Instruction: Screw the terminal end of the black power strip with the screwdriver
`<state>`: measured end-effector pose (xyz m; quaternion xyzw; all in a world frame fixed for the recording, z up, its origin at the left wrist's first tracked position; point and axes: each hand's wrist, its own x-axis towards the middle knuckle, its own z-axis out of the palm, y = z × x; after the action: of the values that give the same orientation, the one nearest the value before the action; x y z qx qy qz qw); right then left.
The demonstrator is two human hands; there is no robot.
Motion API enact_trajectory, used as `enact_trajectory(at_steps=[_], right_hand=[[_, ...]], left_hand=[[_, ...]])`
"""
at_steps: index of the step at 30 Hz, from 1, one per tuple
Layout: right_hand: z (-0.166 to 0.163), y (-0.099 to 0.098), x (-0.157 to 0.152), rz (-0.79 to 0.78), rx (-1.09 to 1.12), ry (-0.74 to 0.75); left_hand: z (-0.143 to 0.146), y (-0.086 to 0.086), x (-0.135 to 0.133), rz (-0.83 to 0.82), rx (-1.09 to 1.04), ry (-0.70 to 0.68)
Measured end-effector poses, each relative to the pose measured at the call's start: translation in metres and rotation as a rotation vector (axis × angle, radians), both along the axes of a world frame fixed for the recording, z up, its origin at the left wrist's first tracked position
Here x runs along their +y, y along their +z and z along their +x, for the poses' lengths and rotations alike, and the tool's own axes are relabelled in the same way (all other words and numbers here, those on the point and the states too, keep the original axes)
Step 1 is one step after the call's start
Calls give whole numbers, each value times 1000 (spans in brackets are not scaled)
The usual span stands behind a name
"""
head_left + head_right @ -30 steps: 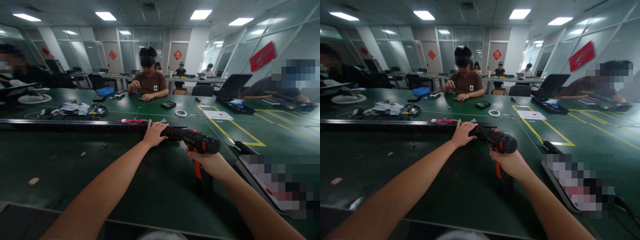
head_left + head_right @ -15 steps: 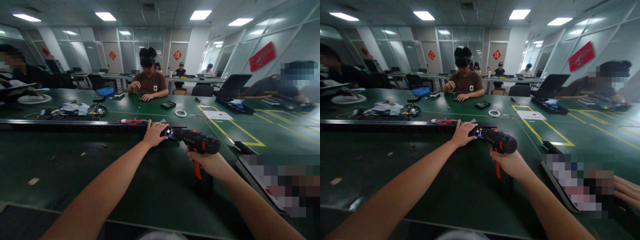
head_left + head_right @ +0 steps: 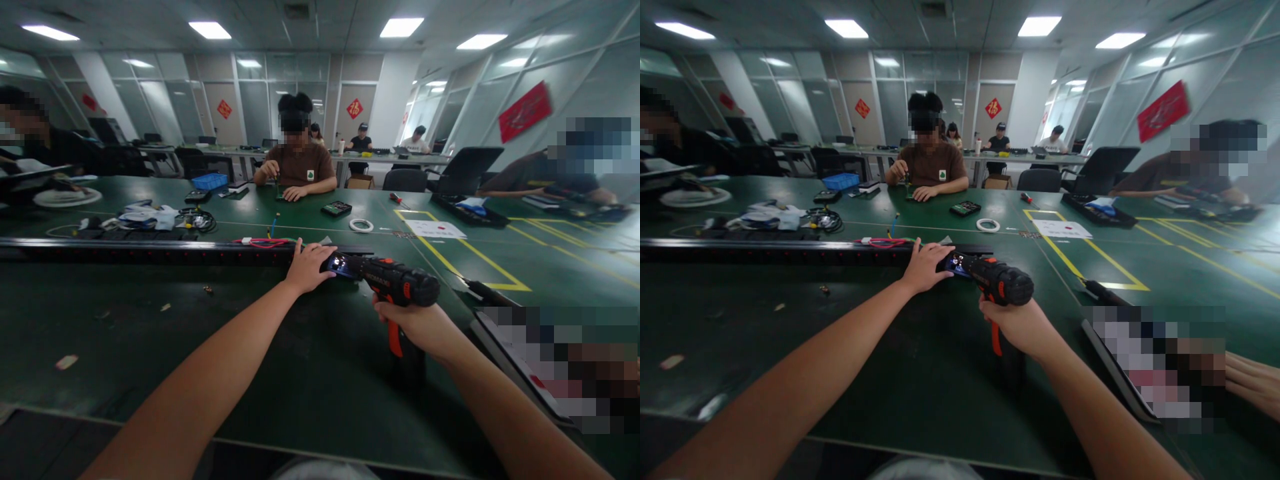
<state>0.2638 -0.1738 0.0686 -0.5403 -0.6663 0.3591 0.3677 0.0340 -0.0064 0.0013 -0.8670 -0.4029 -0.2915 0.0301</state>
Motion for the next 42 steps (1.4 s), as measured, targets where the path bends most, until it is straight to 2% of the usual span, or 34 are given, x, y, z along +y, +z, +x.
enact_trajectory(at_steps=[12, 42], right_hand=[[4, -6, 3, 12, 0, 9], [1, -1, 1, -6, -21, 6]], left_hand=[[0, 0, 0, 0, 7, 8], [0, 0, 0, -6, -4, -3]])
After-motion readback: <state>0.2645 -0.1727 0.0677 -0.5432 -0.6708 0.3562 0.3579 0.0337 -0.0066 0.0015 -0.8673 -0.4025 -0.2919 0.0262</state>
